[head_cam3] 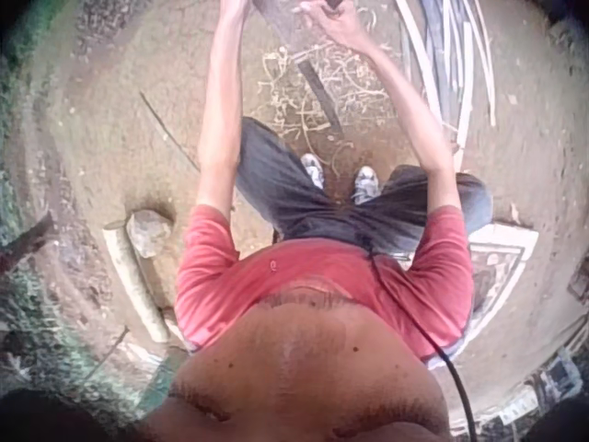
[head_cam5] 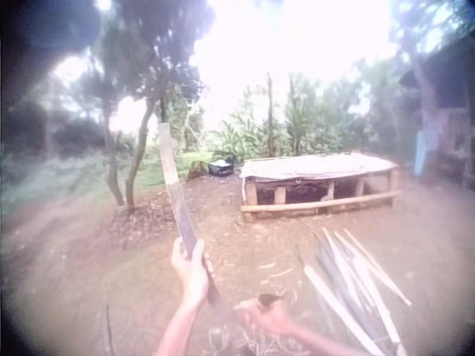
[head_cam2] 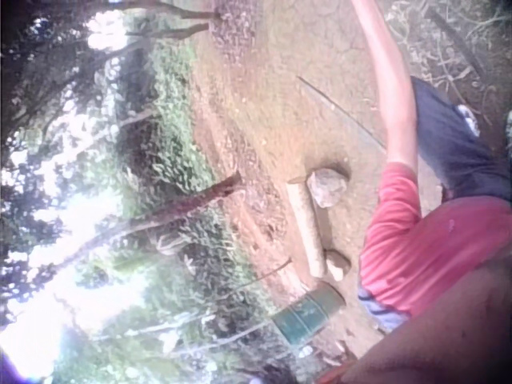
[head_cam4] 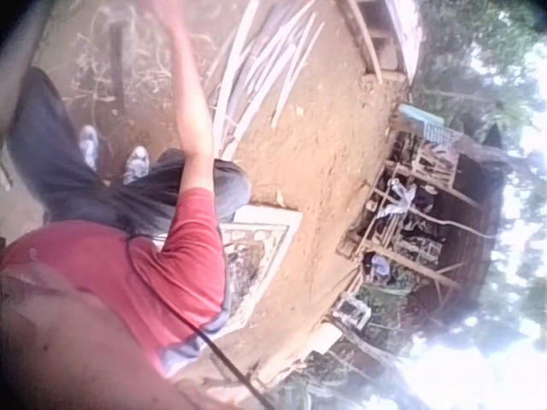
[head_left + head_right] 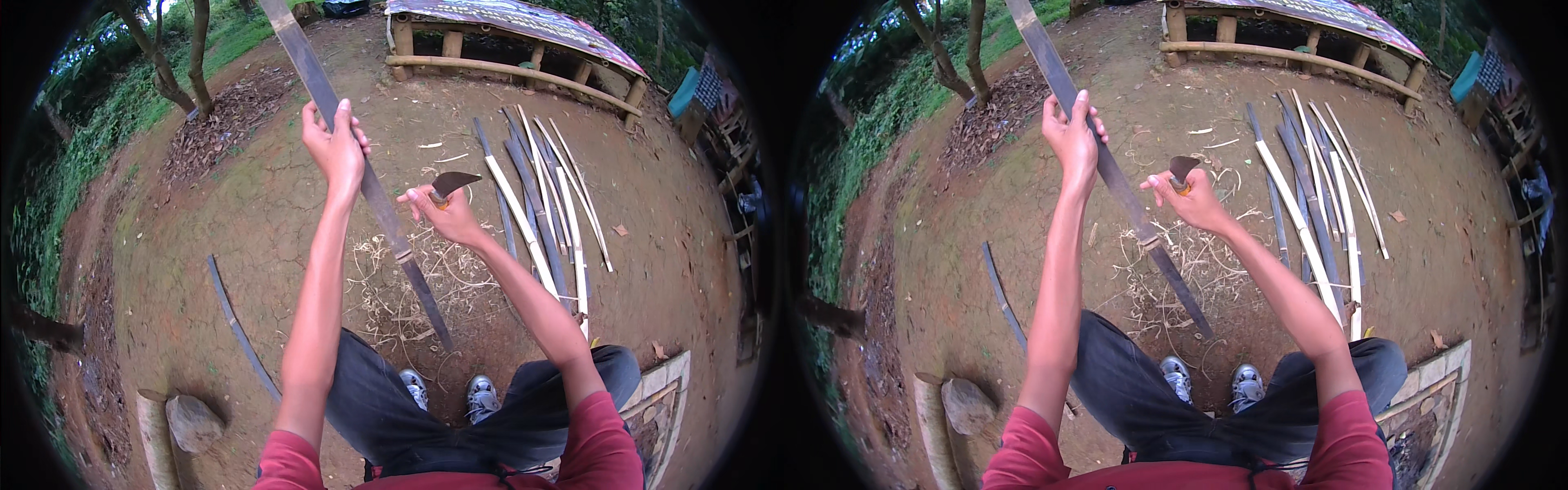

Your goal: The person strips the outer layer from a bamboo stalk using a knife while holding it over a patch of dirt.

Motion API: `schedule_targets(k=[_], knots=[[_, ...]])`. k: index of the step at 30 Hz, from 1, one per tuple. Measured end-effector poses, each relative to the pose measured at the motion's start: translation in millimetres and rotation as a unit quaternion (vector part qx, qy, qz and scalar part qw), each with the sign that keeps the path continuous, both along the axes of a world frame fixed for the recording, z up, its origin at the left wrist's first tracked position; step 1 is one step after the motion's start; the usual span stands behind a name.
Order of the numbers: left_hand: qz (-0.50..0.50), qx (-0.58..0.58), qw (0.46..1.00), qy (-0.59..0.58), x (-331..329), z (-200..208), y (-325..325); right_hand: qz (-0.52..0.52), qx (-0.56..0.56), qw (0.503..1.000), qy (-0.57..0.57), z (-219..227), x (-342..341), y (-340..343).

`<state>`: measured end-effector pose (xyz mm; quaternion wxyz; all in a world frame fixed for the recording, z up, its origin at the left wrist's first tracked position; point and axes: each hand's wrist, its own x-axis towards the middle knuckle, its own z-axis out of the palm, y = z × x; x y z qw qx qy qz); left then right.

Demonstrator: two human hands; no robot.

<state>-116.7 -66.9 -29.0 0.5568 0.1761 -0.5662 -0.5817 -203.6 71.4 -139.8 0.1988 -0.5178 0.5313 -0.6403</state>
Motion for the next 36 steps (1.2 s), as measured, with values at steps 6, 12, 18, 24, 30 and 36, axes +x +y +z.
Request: schedule_targets(k=[6, 12, 18, 24, 30, 36], knots=[[-0.001, 0.027, 1.0, 0.0, 19.9, -10.8, -21.2, -0.062, 0.211, 0.975, 0.004, -6.0, -13.9, 14.6], [-0.014, 0.012, 1.0, 0.009, 34.9, -22.7, -13.0, -0.217, 0.343, 0.909, -0.096, -47.0, -17.8, 67.4], [-0.067, -0.018, 0.998, 0.006, 57.3, -55.5, 13.1, -0.253, 0.342, 0.846, -0.321, -79.9, 44.2, 124.7], [-0.162, -0.012, 0.985, 0.055, 71.6, -57.8, 39.9, -0.22, 0.39, 0.871, -0.205, -100.7, 97.0, 143.3], [-0.15, -0.021, 0.988, 0.029, 86.7, -49.6, 59.3, -0.113, 0.364, 0.915, -0.132, -71.3, 123.7, 116.4], [-0.114, -0.03, 0.991, 0.064, 91.0, -61.5, 80.1, -0.136, 0.241, 0.957, -0.087, -30.2, 159.8, 100.5]])
